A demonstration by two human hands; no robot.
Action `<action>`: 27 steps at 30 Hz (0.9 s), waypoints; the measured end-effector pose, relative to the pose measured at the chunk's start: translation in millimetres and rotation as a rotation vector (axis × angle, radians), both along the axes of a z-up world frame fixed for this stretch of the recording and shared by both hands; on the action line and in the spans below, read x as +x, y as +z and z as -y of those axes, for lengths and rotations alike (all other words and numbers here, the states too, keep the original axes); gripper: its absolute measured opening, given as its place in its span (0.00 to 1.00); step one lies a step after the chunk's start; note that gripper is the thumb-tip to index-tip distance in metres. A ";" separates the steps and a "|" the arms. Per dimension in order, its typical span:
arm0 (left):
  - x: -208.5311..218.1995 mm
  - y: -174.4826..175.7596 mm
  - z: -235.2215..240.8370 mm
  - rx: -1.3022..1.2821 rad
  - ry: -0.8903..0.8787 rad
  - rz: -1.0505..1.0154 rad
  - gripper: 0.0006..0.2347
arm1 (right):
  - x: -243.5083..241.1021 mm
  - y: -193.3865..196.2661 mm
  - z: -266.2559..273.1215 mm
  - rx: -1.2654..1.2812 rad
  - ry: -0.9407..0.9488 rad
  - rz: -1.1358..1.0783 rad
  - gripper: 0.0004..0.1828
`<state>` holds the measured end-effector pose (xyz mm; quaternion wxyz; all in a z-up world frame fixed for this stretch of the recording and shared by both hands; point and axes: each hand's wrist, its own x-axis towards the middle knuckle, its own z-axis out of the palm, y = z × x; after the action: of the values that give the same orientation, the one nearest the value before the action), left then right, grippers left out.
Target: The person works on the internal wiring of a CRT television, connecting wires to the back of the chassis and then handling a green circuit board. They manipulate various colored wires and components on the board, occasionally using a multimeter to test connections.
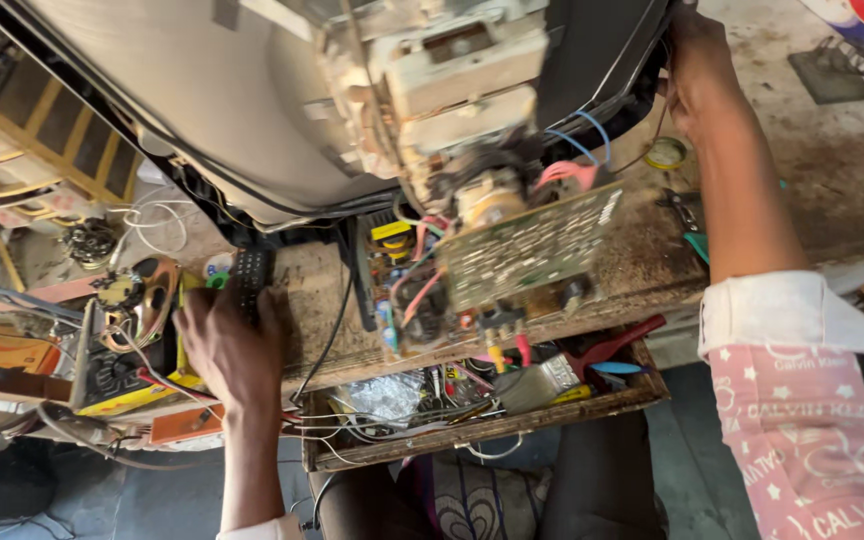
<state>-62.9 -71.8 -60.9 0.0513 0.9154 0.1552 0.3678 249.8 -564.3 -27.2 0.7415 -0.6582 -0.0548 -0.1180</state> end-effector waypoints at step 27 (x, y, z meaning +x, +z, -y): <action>65.9 9.9 205.1 0.693 -0.700 0.110 0.16 | -201.1 -39.9 -78.3 -0.710 0.028 0.166 0.10</action>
<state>3.0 -276.8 -50.9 -0.1276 0.8551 -0.2957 0.4064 48.7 -486.0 -67.1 0.4612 -0.8620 -0.1616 -0.1344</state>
